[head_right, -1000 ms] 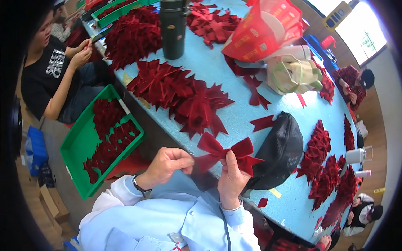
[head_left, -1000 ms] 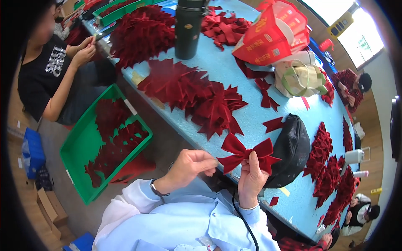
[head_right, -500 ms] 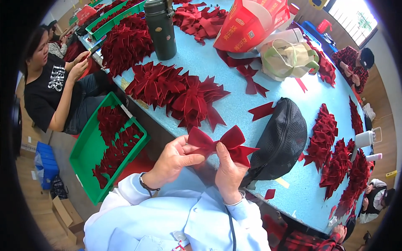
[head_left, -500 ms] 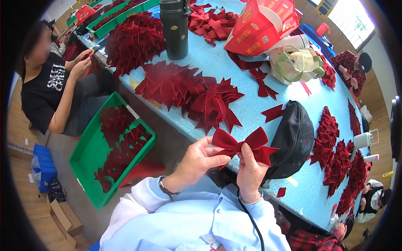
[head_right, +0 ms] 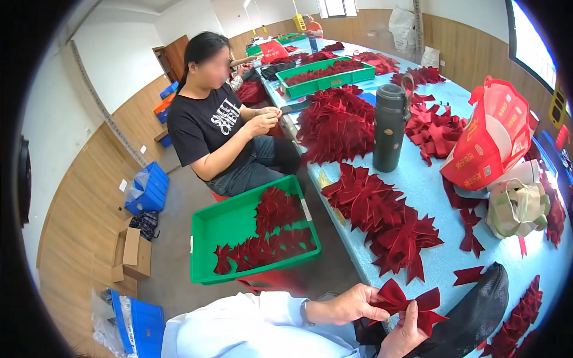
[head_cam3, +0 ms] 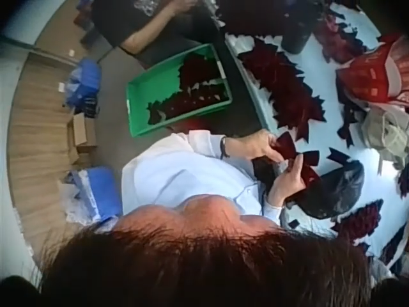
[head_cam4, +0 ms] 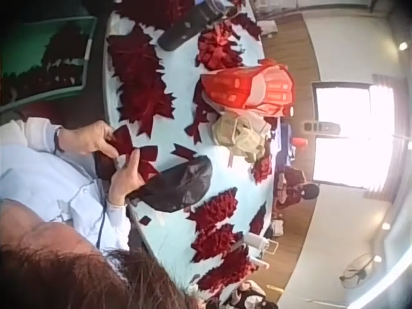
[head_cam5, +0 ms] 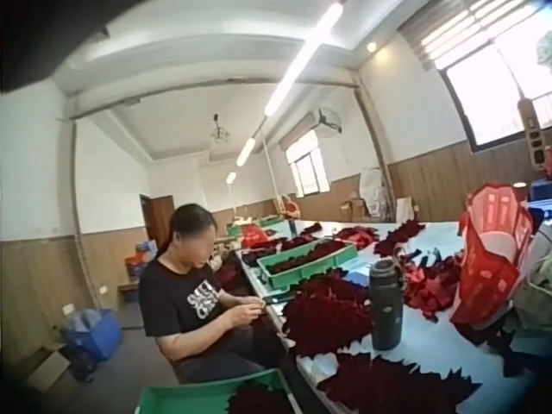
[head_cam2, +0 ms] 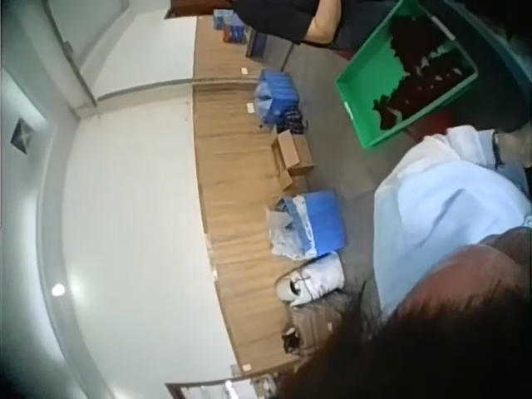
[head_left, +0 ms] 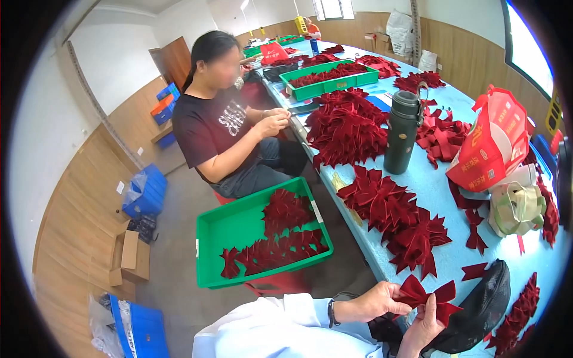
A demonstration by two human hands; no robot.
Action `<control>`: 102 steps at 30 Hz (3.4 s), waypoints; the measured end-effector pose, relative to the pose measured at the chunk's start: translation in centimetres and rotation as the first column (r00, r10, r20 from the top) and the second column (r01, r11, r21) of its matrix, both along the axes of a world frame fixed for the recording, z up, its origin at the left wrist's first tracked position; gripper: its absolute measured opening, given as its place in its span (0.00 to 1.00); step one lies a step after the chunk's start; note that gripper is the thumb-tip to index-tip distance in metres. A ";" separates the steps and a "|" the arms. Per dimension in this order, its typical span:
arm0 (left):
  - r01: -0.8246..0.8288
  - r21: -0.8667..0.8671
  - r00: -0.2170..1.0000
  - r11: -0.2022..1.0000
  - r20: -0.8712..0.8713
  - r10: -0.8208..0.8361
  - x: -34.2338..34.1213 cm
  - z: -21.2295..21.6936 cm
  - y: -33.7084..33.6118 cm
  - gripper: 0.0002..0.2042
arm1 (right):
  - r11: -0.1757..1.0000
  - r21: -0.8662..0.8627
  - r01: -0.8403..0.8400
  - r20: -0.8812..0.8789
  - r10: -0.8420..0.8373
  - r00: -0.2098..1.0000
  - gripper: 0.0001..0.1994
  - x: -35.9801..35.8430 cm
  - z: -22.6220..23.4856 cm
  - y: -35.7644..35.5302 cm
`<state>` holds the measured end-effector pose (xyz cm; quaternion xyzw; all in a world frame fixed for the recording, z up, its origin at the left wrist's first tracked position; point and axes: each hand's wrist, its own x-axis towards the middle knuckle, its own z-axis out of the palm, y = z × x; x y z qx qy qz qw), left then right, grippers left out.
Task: Manually folding and tying red ribbon strips into decorative bows.
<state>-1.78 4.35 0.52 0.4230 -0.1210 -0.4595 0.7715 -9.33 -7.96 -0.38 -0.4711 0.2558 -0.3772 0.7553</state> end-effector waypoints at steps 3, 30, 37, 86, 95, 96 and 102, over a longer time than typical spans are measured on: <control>0.002 -0.016 1.000 1.000 0.003 -0.002 0.3 0.0 0.2 0.14 | 0.999 0.045 -0.023 -0.011 0.024 1.000 0.03 0.4 0.5 0.4; 0.018 -0.043 0.987 0.999 -0.159 -0.025 -0.2 -0.7 -0.4 0.15 | 0.960 0.246 -0.137 -0.030 0.148 0.988 0.05 0.2 2.0 0.2; -0.030 0.080 0.999 0.996 -0.031 0.033 0.6 1.5 0.8 0.16 | 0.946 0.250 -0.208 -0.048 0.227 0.973 0.02 1.4 2.8 0.3; -0.201 0.188 0.882 0.961 0.462 0.093 5.6 4.2 -1.4 0.16 | 0.842 0.209 -0.498 -0.014 0.512 0.859 0.08 0.3 2.2 -0.2; 0.212 0.329 0.943 0.920 0.178 -0.281 3.6 2.1 2.7 0.09 | 0.912 0.167 -0.375 0.005 0.379 0.925 0.06 0.4 2.2 -0.7; 0.195 0.333 0.946 0.923 0.185 -0.266 3.5 2.2 2.7 0.09 | 0.910 0.154 -0.386 0.020 0.387 0.922 0.06 0.5 2.2 -0.6; 0.294 0.367 0.888 0.882 0.235 -0.394 3.7 2.4 4.3 0.07 | 0.937 0.184 -0.297 0.037 0.295 0.955 0.02 0.9 2.7 -1.4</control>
